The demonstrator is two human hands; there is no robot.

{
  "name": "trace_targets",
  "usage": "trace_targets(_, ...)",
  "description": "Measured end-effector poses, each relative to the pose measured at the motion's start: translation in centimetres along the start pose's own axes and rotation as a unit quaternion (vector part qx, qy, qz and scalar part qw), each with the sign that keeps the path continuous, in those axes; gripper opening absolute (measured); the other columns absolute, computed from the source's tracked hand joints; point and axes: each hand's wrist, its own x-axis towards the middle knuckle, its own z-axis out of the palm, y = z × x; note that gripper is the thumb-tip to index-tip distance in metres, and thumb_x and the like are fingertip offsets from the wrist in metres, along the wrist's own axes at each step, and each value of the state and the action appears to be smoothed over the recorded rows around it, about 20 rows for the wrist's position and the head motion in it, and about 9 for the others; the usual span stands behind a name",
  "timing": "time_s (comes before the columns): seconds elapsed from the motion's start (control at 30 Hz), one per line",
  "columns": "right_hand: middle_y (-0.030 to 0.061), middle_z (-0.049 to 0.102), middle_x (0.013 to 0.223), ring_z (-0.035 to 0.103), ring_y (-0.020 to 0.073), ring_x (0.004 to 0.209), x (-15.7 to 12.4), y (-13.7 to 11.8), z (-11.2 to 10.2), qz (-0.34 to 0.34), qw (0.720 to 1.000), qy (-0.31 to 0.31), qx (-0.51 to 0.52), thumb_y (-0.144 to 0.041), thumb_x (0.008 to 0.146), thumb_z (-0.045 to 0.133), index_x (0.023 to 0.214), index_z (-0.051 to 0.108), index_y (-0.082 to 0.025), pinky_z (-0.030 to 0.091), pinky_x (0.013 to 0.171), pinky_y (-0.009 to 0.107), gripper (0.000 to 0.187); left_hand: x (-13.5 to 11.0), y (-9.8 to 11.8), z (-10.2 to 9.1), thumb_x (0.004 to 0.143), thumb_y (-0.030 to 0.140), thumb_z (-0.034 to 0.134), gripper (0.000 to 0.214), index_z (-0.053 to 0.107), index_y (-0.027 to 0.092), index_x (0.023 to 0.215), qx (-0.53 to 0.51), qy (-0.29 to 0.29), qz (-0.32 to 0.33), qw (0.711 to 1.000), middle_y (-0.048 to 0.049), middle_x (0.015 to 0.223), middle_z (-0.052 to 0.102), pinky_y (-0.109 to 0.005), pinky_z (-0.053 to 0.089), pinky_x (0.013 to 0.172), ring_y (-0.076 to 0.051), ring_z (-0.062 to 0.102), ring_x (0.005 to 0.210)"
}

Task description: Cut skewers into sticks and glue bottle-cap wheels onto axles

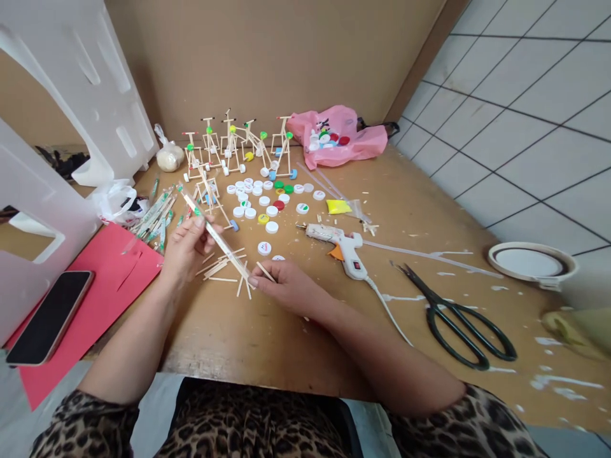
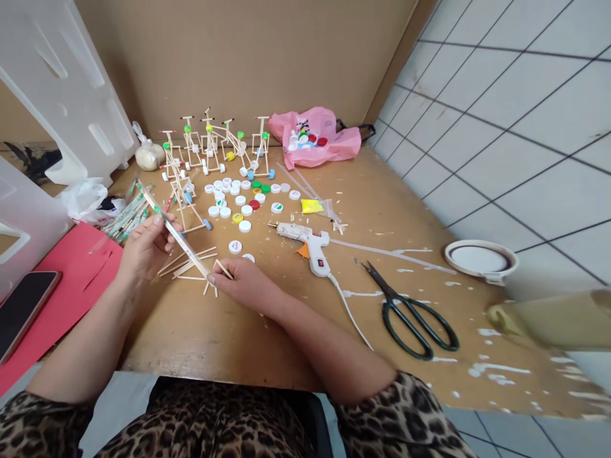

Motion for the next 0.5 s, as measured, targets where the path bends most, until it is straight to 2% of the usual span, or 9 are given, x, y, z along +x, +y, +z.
trace_targets(0.23, -0.008, 0.035, 0.05, 0.031, 0.007, 0.049, -0.08, 0.05, 0.26, 0.017, 0.999, -0.033, 0.007, -0.035, 0.076, 0.052, 0.061, 0.048, -0.018, 0.025, 0.049, 0.021, 0.023, 1.02, 0.71, -0.85, 0.06, 0.032, 0.078, 0.023, 0.066, 0.014, 0.067, -0.039, 0.084, 0.031, 0.995, 0.0001, 0.05, 0.063, -0.012, 0.028, 0.033, -0.003, 0.043, 0.037)
trace_targets(0.37, -0.0069, 0.04, 0.049, 0.034, 0.0069, 0.048, -0.22, -0.02, 0.34, 0.023, 0.998, -0.06, 0.026, -0.035, 0.075, 0.053, 0.061, 0.05, -0.017, 0.027, 0.048, 0.021, 0.022, 0.97, 0.77, -0.82, 0.058, 0.03, 0.079, 0.023, 0.063, 0.014, 0.064, -0.037, 0.078, 0.028, 0.996, 0.0005, 0.052, 0.064, -0.012, 0.031, 0.034, -0.003, 0.044, 0.038)
trace_targets(0.5, -0.0067, 0.042, 0.045, 0.034, 0.0065, 0.043, -0.23, -0.01, 0.72, 0.036, 0.997, -0.028, 0.056, -0.033, 0.076, 0.051, 0.061, 0.053, -0.017, 0.027, 0.045, 0.02, 0.021, 0.64, 0.52, -0.53, 0.057, 0.034, 0.079, 0.026, 0.062, 0.014, 0.063, 0.006, 0.067, 0.029, 0.997, 0.0008, 0.053, 0.065, -0.014, 0.035, 0.036, -0.003, 0.046, 0.038)
